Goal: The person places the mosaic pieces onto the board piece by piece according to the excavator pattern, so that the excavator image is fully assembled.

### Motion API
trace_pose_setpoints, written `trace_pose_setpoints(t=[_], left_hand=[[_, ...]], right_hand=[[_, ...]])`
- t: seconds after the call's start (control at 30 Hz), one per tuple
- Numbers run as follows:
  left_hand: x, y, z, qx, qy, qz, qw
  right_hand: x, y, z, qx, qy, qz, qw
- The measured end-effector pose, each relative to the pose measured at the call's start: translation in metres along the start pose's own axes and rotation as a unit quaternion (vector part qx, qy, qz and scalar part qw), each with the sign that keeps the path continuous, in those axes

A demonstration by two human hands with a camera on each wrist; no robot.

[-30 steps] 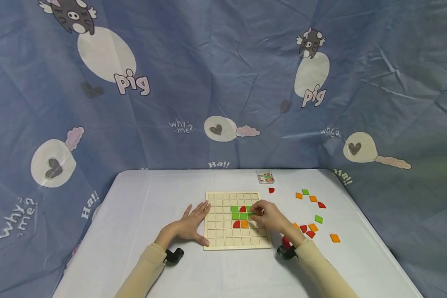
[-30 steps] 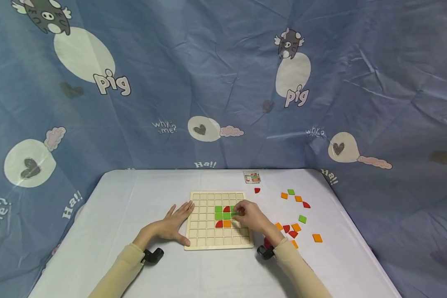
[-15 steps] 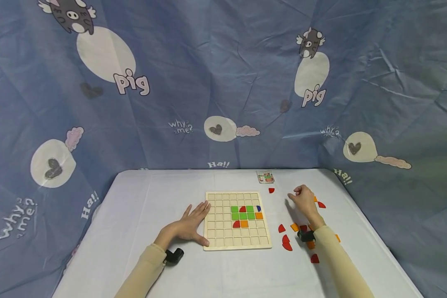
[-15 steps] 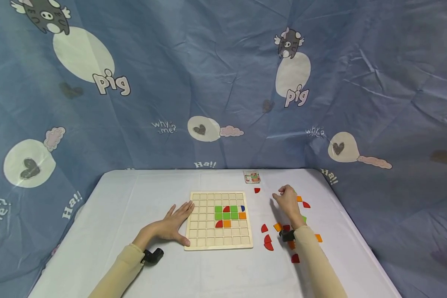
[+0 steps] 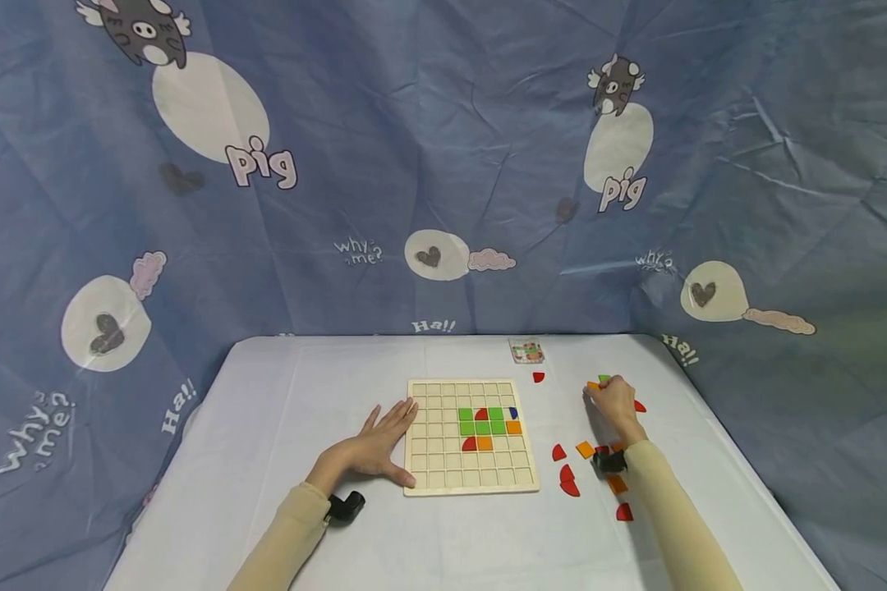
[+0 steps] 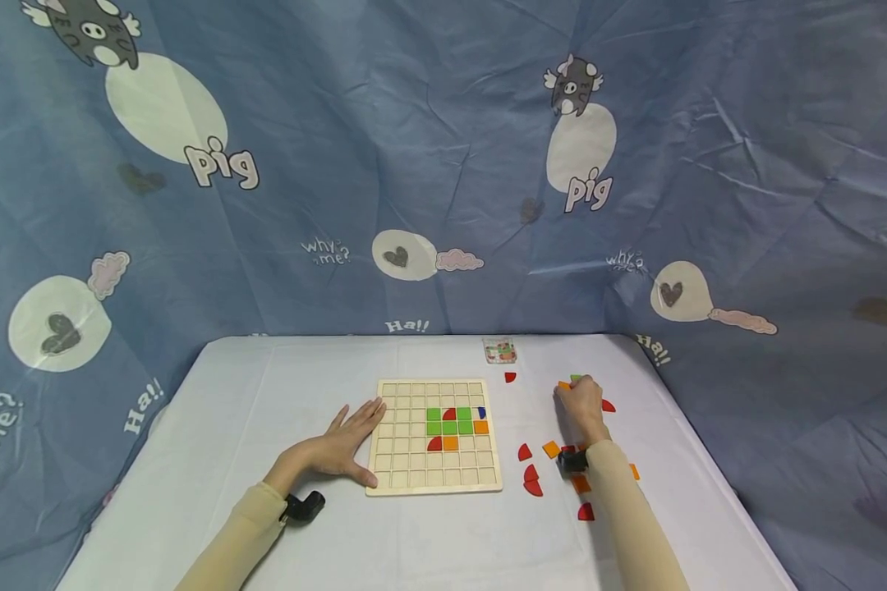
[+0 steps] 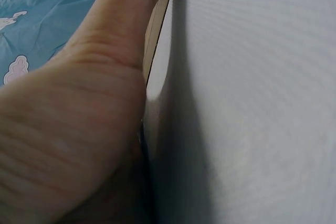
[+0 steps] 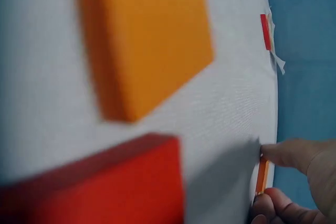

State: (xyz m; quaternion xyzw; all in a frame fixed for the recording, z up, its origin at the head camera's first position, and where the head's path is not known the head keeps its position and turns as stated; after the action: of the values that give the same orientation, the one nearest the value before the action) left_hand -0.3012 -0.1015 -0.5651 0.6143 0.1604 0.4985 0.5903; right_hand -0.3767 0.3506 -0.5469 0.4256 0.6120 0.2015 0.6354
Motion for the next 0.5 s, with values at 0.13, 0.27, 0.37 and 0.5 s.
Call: trace_pose_setpoints(t=[0.13, 0.27, 0.37, 0.5], left_hand=[[0.001, 0.0, 0.0, 0.001, -0.006, 0.0, 1.0], [0.001, -0.001, 0.0, 0.003, -0.005, -0.001, 1.0], [0.0, 0.0, 0.0, 0.006, -0.003, -0.001, 1.0], [-0.001, 0.001, 0.001, 0.006, -0.004, -0.002, 1.0]], right_hand=[[0.0, 0.002, -0.001, -0.009, -0.009, 0.008, 0.9999], [0.0, 0.001, 0.0, -0.03, -0.016, 0.008, 0.9994], [-0.004, 0.0, 0.003, -0.044, 0.004, 0.002, 0.999], [-0.016, -0.003, 0.01, -0.06, 0.039, -0.008, 0.9974]])
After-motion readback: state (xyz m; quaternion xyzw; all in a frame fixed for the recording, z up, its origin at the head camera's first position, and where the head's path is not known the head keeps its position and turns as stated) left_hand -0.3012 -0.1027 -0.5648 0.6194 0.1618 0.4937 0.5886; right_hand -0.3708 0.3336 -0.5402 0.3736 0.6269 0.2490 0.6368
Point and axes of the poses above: each hand's wrist, its own z-axis away from the middle knuckle, its own y-axis out of the back of the hand, x = y × z, the point moved 6 cm from there along -z, towards the middle knuckle, and after that the axes turned 4 degrees about y, right-handed, at the moved point
